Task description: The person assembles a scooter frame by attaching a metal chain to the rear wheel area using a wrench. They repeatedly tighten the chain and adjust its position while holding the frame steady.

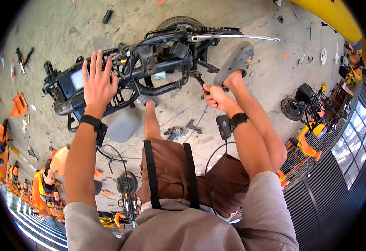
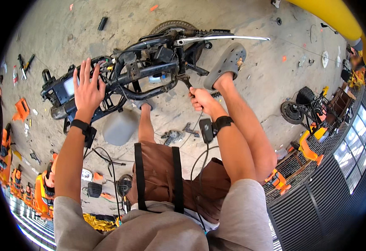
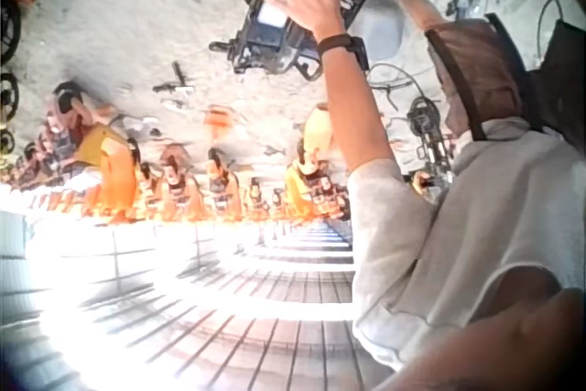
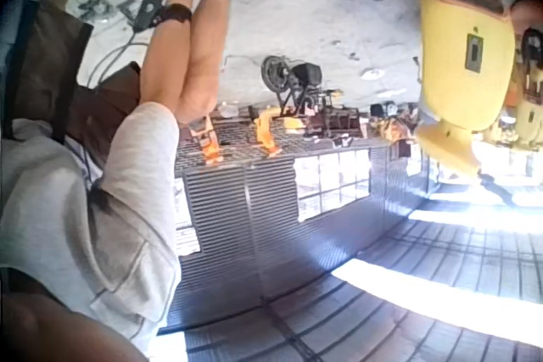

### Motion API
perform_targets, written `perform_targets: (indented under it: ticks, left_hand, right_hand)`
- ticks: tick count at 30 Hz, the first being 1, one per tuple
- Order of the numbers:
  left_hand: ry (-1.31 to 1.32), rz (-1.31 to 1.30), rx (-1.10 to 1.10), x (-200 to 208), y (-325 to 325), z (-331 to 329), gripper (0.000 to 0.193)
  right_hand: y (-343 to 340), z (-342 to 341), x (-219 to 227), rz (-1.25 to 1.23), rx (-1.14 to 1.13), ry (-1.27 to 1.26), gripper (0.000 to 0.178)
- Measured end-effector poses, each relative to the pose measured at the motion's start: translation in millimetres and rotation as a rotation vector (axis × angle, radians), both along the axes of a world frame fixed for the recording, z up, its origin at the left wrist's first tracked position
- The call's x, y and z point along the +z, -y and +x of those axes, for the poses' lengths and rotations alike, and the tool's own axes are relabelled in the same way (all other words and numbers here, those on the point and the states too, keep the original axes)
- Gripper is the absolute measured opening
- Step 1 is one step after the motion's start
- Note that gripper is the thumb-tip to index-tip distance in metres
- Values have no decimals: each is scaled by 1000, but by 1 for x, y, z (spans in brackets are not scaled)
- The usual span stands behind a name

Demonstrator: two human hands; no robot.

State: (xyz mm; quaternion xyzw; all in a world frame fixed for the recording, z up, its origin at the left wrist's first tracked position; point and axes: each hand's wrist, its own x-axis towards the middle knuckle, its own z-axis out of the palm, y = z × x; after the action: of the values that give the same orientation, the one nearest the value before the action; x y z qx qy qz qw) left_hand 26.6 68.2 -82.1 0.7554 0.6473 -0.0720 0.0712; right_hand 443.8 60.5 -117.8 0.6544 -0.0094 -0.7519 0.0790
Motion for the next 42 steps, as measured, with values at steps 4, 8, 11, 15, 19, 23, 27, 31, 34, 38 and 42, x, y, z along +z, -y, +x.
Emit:
perform_targets:
  ticks: [4, 8, 11, 15, 19, 23, 27, 31, 34, 38, 42]
  left_hand:
    - [21, -3, 3, 0, -2, 3, 47]
    - [29, -17, 16, 1, -1, 0, 47]
    - [23, -22, 31, 3, 1, -1, 46]
    - [28, -9, 24, -2, 3, 2, 46]
    - [7, 3, 8, 0, -3, 0, 48]
    - [-3, -15, 11, -2, 2, 0, 49]
    - [-27, -10, 3, -1, 0, 0, 48]
    - [-38, -9, 1, -1, 0, 2, 47]
    - [-21, -17, -5, 0, 1, 2, 47]
    - [-13, 7, -1, -1, 2, 1, 45]
    - [-16, 20, -2, -2, 3, 0, 46]
  right_hand:
    - [48, 4, -15, 320, 151, 198, 37]
    - [15, -4, 4, 99, 131, 124, 34]
    - [-23, -9, 14, -67, 58, 70, 33]
    - [-30, -16, 20, -94, 152, 120, 33]
    - [-7, -4, 12, 5, 172, 40, 36]
    - [23, 5, 4, -13, -33, 2, 34]
    - [-12, 8, 4, -88, -74, -141, 32]
    - [4, 0, -1, 223, 227, -7, 30]
    - [36, -7, -11, 501, 513, 208, 32]
    - [16, -2, -10, 224, 305, 65, 30]
    - [-51, -18, 0, -71, 496, 101, 27]
